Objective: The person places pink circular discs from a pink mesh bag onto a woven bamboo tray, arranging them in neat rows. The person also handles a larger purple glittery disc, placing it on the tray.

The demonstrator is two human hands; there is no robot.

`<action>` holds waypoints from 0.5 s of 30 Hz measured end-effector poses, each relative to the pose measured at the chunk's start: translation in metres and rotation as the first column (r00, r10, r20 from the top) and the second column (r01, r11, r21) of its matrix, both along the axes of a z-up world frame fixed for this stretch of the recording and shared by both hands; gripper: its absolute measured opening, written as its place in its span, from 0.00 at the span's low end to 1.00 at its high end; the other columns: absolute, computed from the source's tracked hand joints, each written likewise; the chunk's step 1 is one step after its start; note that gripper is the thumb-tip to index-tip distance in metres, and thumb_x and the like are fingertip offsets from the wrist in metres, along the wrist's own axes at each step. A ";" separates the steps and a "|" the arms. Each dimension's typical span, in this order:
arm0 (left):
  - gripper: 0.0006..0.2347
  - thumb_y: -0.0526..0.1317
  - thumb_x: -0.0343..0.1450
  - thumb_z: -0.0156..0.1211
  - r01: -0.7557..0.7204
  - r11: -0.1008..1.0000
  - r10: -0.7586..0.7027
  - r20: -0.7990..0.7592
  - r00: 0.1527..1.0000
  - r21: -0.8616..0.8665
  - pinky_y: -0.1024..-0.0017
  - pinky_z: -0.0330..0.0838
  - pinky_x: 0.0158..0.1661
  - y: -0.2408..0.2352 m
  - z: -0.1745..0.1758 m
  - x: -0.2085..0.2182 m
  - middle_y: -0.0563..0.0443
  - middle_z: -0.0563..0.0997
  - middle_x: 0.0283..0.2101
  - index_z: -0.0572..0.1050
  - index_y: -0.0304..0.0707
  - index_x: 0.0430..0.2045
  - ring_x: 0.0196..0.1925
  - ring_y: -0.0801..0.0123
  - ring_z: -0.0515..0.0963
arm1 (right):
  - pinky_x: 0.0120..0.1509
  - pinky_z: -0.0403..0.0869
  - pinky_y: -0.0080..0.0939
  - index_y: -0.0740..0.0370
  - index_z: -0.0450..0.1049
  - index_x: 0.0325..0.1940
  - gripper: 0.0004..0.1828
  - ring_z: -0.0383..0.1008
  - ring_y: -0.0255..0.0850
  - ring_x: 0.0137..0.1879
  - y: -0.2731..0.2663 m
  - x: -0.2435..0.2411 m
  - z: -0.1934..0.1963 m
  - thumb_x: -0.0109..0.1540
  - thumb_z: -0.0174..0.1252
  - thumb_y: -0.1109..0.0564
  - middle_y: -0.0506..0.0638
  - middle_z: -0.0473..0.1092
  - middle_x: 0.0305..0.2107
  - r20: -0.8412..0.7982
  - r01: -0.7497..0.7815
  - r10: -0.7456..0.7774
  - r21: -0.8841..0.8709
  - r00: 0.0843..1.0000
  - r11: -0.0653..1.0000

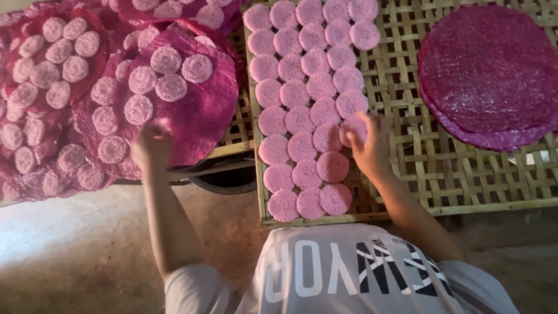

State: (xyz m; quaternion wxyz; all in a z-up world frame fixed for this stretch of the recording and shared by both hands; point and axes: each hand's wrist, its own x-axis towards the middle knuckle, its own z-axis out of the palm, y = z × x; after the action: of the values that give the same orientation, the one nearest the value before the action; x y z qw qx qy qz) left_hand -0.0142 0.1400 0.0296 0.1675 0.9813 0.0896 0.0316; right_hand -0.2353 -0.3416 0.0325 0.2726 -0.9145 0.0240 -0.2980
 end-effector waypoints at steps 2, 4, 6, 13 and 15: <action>0.14 0.55 0.71 0.70 0.075 0.995 -0.075 0.007 0.997 -0.070 0.60 0.76 0.35 -0.050 0.026 -0.038 0.48 0.83 0.30 0.82 0.45 0.32 0.30 0.60 0.81 | 0.54 0.76 0.44 0.61 0.72 0.61 0.24 0.75 0.45 0.51 0.021 -0.001 -0.006 0.65 0.61 0.47 0.55 0.72 0.49 -0.284 -0.032 0.276 0.639 0.918 0.768; 0.09 0.37 0.66 0.71 0.395 0.872 -0.374 0.126 0.919 -0.289 0.65 0.74 0.30 -0.103 0.050 -0.072 0.50 0.84 0.32 0.80 0.40 0.37 0.30 0.65 0.82 | 0.59 0.75 0.42 0.65 0.72 0.65 0.30 0.78 0.42 0.52 0.043 0.000 -0.017 0.67 0.58 0.42 0.59 0.76 0.48 -0.187 0.085 0.632 0.978 0.752 0.189; 0.10 0.30 0.70 0.58 0.583 0.672 -0.574 0.177 0.800 -0.456 0.71 0.79 0.40 -0.160 0.060 -0.113 0.54 0.85 0.38 0.80 0.45 0.41 0.40 0.68 0.86 | 0.59 0.75 0.43 0.71 0.71 0.65 0.36 0.77 0.45 0.52 0.061 0.004 -0.028 0.66 0.57 0.38 0.64 0.74 0.51 0.023 0.165 0.631 0.957 0.776 -0.238; 0.19 0.35 0.66 0.68 0.565 0.727 -0.483 0.295 0.825 -0.391 0.61 0.78 0.56 -0.161 0.024 -0.098 0.45 0.80 0.55 0.75 0.44 0.53 0.57 0.55 0.80 | 0.57 0.77 0.40 0.64 0.67 0.65 0.27 0.75 0.39 0.55 -0.023 -0.033 -0.037 0.60 0.58 0.61 0.51 0.72 0.52 -0.194 0.145 0.247 0.968 0.950 0.204; 0.24 0.39 0.69 0.70 0.433 0.894 -0.414 0.161 0.896 -0.111 0.52 0.69 0.62 -0.130 0.002 -0.068 0.40 0.74 0.61 0.72 0.44 0.60 0.61 0.44 0.74 | 0.57 0.77 0.39 0.66 0.69 0.65 0.25 0.73 0.39 0.54 -0.050 -0.051 -0.040 0.62 0.58 0.62 0.50 0.71 0.49 -0.236 0.155 0.186 0.916 0.954 0.370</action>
State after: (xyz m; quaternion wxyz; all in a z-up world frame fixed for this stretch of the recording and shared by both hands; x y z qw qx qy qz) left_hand -0.0826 0.0100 0.0318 0.2465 0.9581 -0.1358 0.0532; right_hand -0.2863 -0.3917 -0.0076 0.7344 -0.6364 0.2192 -0.0874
